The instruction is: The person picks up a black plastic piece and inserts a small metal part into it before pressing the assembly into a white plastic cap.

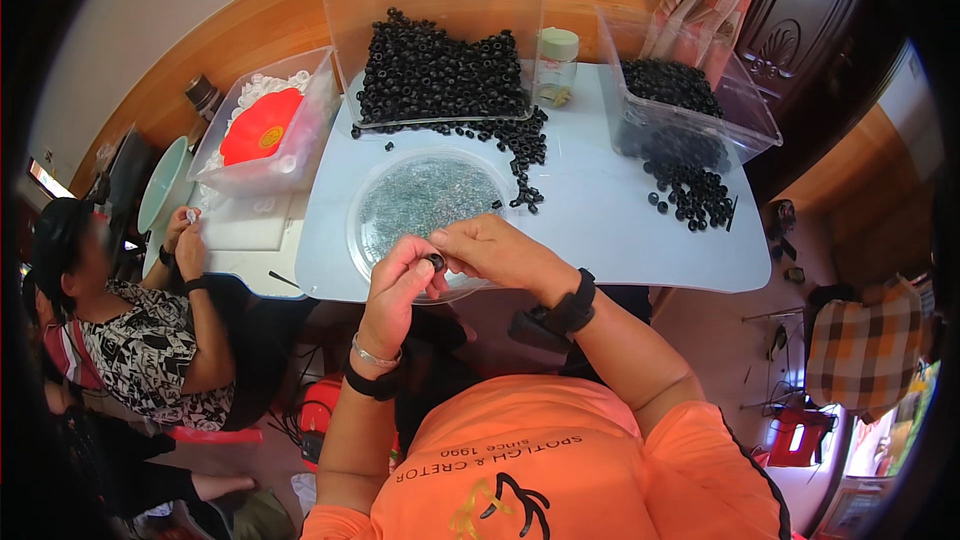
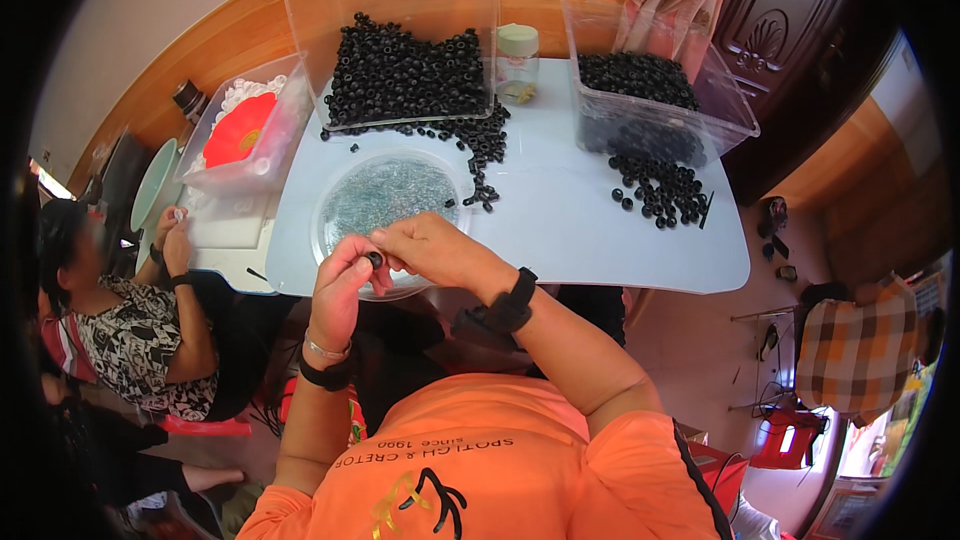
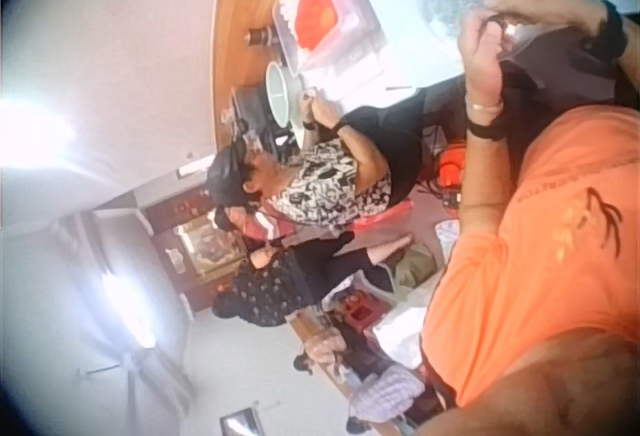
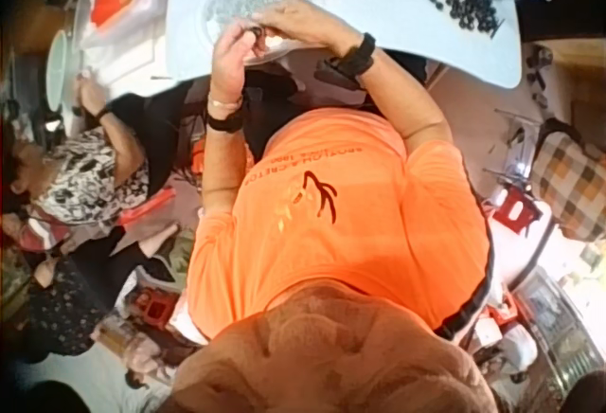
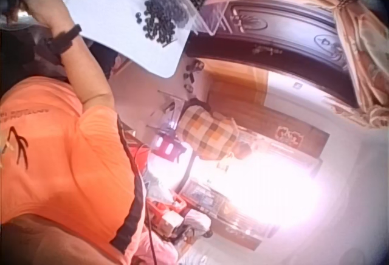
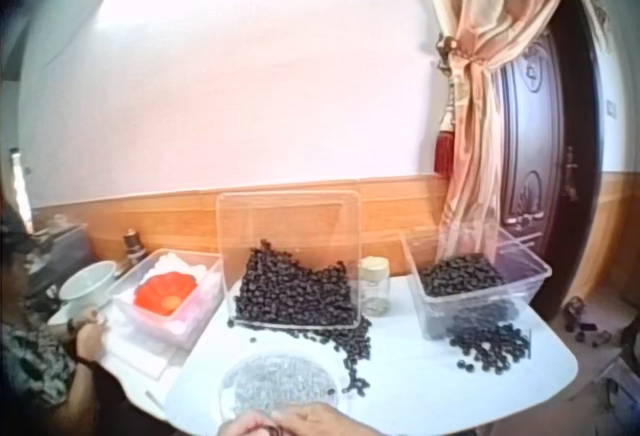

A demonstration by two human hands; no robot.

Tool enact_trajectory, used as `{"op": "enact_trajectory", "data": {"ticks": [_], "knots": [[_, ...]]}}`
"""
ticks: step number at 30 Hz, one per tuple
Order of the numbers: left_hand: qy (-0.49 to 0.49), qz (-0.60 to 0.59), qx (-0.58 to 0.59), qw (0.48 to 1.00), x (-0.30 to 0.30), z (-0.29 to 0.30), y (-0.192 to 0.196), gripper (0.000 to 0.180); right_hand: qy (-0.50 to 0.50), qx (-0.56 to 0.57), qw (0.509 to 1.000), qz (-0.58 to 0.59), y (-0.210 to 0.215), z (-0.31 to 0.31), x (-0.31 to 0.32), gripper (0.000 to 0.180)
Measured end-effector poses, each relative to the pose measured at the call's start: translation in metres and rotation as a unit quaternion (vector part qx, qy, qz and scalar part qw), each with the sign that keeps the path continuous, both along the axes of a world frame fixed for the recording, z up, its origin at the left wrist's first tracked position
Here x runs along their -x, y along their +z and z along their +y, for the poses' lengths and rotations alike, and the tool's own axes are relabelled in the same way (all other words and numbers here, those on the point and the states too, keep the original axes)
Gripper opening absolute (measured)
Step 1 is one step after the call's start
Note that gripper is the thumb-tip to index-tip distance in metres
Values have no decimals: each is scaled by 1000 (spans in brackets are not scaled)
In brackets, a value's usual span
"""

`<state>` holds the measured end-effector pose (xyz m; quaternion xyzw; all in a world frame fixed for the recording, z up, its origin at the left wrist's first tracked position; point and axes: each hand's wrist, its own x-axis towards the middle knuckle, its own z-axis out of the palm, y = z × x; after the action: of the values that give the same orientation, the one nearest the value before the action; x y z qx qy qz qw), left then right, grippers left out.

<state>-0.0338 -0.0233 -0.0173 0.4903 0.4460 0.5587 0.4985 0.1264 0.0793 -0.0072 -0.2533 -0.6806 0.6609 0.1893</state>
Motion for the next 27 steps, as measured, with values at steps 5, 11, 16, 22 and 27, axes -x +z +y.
{"op": "enact_trajectory", "data": {"ticks": [5,11,16,22,27], "knots": [[-10,59,-38,997,0,-5,3,20,14,-2,1000,25,6,-5,-4,42],[-9,190,-112,975,0,-9,4,21,25,-35,999,9,5,-6,-7,37],[28,17,14,999,-3,-8,-3,20,-73,-276,958,-19,6,-15,-9,21],[-1,-319,86,944,0,-1,-8,17,-95,-320,942,29,1,-16,-9,13],[44,-272,67,959,5,-4,-9,18,-110,-265,957,48,9,-16,-14,12]]}}
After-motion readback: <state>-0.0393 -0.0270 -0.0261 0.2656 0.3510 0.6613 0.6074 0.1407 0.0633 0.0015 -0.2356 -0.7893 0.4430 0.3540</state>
